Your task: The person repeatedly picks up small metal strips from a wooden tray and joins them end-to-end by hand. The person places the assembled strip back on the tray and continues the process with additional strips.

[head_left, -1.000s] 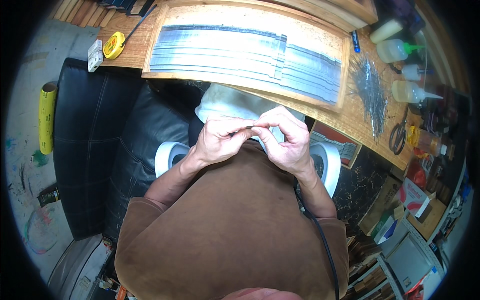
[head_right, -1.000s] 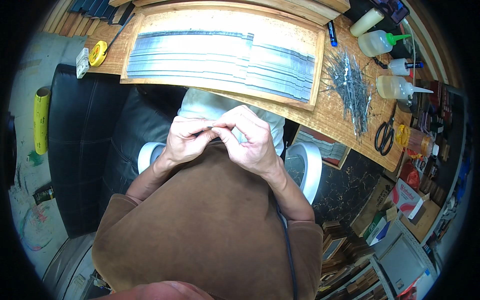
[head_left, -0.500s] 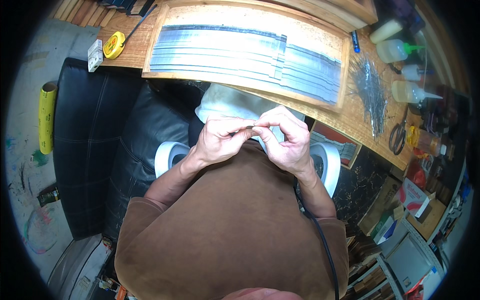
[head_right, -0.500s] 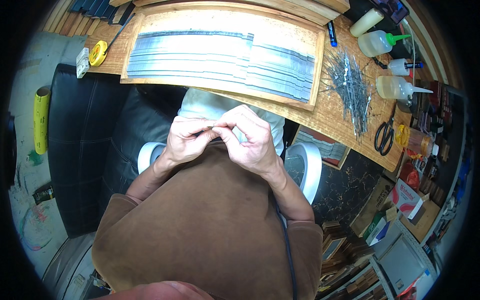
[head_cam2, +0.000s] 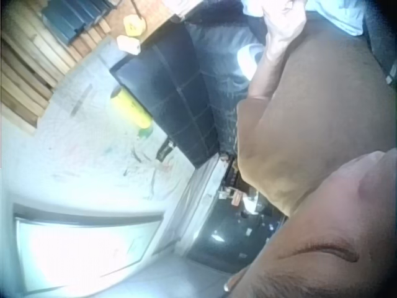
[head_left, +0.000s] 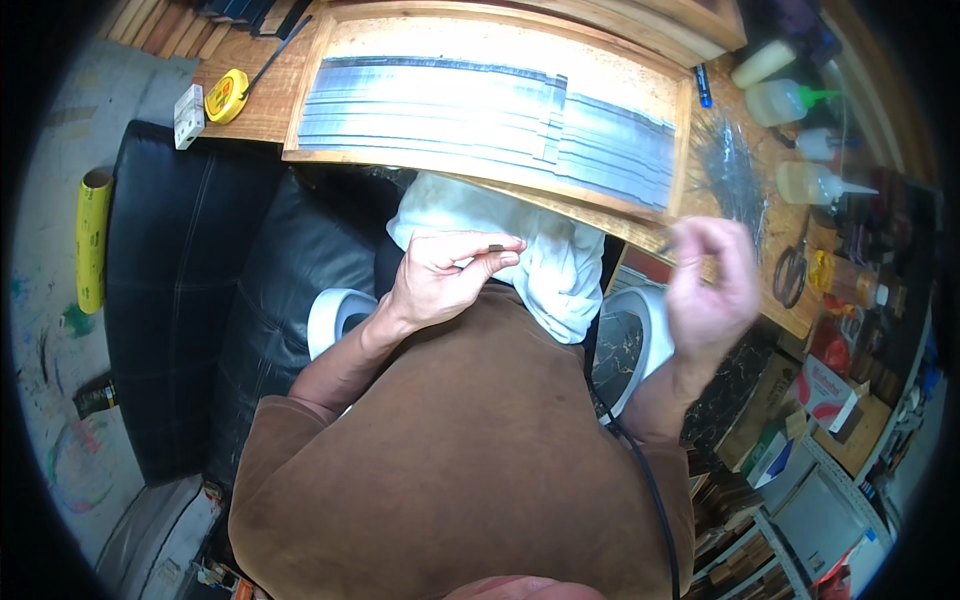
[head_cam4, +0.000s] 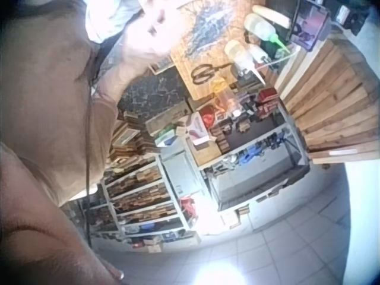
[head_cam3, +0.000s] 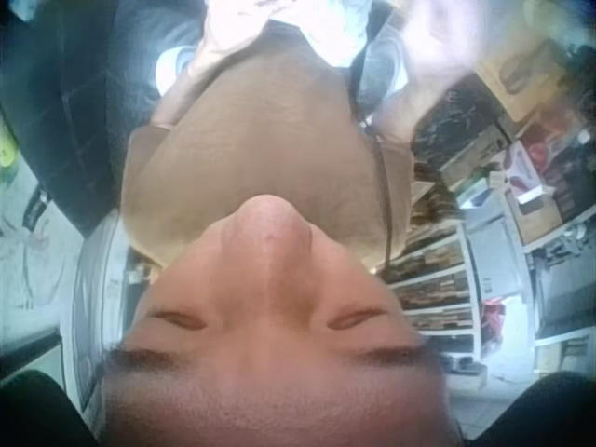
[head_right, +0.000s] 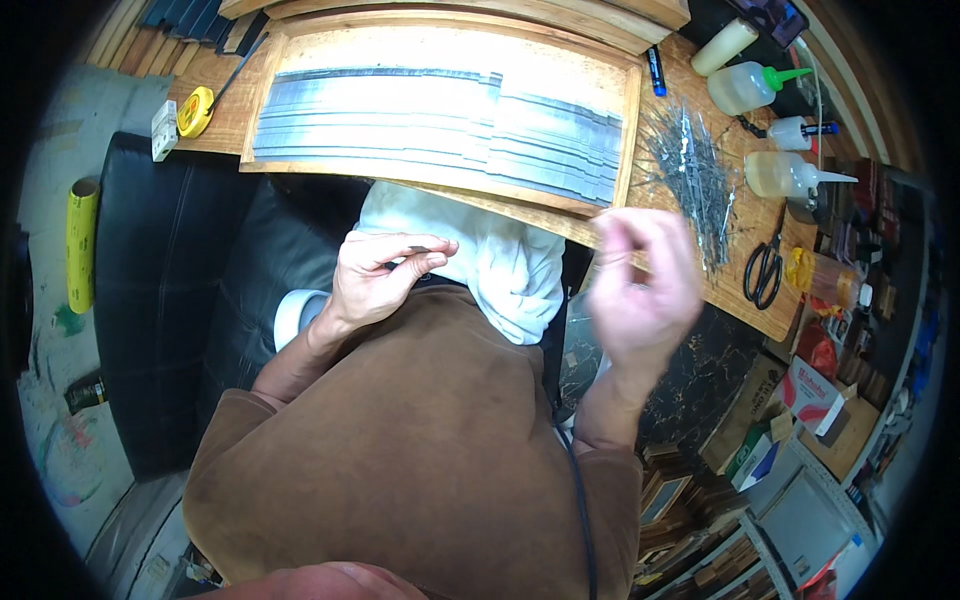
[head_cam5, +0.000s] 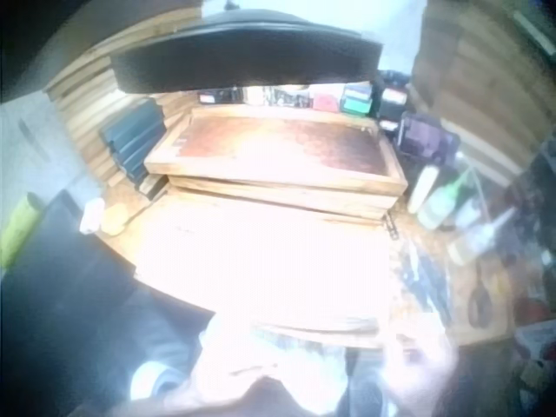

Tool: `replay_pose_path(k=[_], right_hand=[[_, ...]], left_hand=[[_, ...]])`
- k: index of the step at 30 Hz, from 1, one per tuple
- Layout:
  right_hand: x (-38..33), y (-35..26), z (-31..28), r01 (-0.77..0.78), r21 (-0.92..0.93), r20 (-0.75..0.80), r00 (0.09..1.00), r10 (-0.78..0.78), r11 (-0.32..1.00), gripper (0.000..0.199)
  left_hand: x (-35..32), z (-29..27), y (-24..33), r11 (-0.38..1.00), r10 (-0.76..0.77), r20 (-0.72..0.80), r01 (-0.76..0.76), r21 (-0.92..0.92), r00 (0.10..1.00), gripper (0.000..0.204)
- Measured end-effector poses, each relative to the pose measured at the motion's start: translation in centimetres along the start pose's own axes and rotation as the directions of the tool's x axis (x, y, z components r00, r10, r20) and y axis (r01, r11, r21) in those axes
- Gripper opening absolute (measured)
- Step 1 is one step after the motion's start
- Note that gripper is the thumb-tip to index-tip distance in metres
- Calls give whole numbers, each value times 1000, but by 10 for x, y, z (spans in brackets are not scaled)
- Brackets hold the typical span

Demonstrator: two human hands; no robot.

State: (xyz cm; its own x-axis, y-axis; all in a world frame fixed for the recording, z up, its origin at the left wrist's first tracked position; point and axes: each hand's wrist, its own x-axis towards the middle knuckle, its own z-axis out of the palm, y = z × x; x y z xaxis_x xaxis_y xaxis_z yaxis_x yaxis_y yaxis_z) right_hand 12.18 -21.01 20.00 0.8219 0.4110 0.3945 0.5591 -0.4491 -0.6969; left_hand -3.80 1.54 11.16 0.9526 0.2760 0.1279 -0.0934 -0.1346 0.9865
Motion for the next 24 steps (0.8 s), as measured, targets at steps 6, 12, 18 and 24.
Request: replay_pose_path(k=[6,12,18,24], right_hand=[[-5,-5,3,-41,169,207,978,6,985,12],[-8,-19,64,143,482,155,957,-245,864,21],[13,-14,67,234,453,124,939,-321,860,20],[13,-9,68,183,447,167,945,-283,876,22]], left_hand=[[10,8,6,999,3,65,0,-38,998,20],[33,7,20,988,123,86,-130,81,989,25],[67,-2,28,896,357,141,-381,229,923,34],[74,3,17,924,334,173,-358,132,926,36]])
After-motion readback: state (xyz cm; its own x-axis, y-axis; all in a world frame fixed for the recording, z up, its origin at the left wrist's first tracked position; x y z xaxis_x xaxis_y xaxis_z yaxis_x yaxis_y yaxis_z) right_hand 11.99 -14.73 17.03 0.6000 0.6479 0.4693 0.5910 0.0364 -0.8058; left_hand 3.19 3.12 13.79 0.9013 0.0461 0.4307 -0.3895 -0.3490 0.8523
